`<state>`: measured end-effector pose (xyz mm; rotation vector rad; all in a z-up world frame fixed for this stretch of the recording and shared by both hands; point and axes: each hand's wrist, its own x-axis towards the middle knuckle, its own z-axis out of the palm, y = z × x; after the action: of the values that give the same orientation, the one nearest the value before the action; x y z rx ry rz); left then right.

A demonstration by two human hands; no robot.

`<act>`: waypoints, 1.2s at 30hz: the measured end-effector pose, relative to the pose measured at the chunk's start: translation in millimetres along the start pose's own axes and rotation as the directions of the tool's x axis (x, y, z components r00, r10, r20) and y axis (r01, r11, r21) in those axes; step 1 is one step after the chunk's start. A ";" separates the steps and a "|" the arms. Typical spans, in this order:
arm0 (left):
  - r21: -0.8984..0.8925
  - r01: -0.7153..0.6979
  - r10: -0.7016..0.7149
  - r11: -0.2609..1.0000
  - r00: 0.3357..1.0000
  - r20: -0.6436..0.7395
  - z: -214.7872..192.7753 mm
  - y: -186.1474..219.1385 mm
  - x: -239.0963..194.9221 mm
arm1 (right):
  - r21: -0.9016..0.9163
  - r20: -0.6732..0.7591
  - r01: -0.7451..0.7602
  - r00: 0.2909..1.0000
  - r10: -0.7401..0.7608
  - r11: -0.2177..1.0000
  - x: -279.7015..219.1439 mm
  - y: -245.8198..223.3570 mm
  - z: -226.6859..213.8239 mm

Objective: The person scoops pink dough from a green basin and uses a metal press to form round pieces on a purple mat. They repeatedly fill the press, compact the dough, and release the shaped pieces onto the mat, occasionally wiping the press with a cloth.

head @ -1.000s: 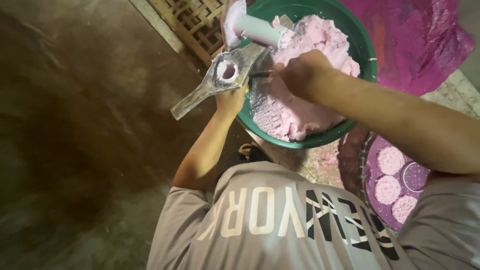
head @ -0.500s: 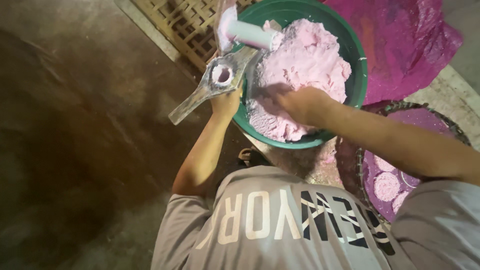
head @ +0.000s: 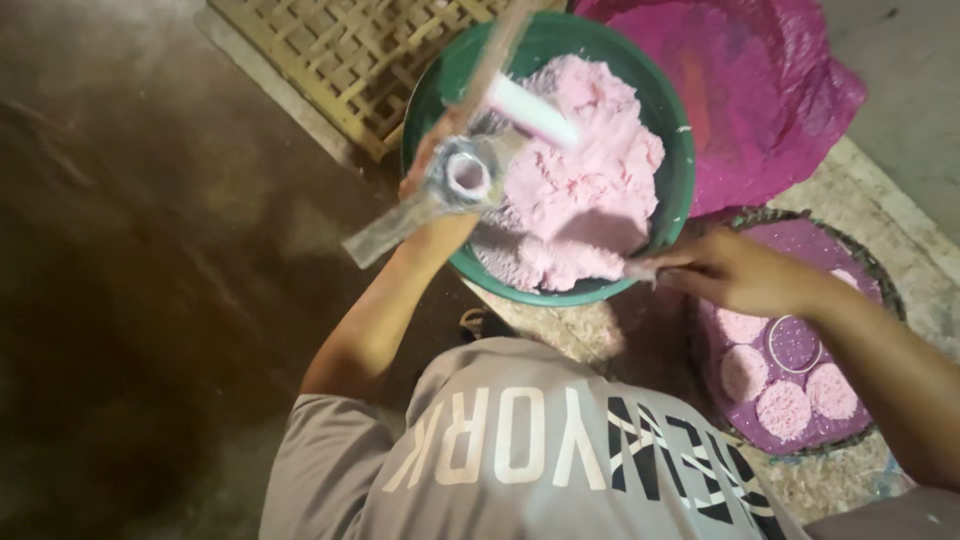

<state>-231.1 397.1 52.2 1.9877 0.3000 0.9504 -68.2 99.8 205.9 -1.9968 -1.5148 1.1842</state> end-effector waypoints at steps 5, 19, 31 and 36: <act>0.089 -0.137 0.106 0.987 0.953 0.285 9.1 50.4 14.4 | -0.087 -0.062 -0.274 0.961 0.269 0.958 -2.1 -44.9 -61.0; 0.186 -0.085 0.007 0.979 0.922 0.386 10.3 32.8 2.3 | -0.845 -0.267 -0.250 0.963 0.032 0.473 2.5 -144.8 -34.3; 0.175 -0.068 -0.003 0.982 0.927 0.374 4.5 51.5 19.4 | -0.819 -0.249 -0.214 0.969 0.007 0.533 35.0 -120.2 -6.0; 0.191 -0.109 0.047 0.976 0.953 0.300 -6.1 39.7 32.3 | -0.857 -0.286 -0.246 0.958 -0.020 0.452 9.6 -154.2 -31.3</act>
<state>-219.4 395.1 102.4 2.3119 0.1570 0.6785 -136.3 169.3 329.9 -2.7676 -2.1217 -0.0136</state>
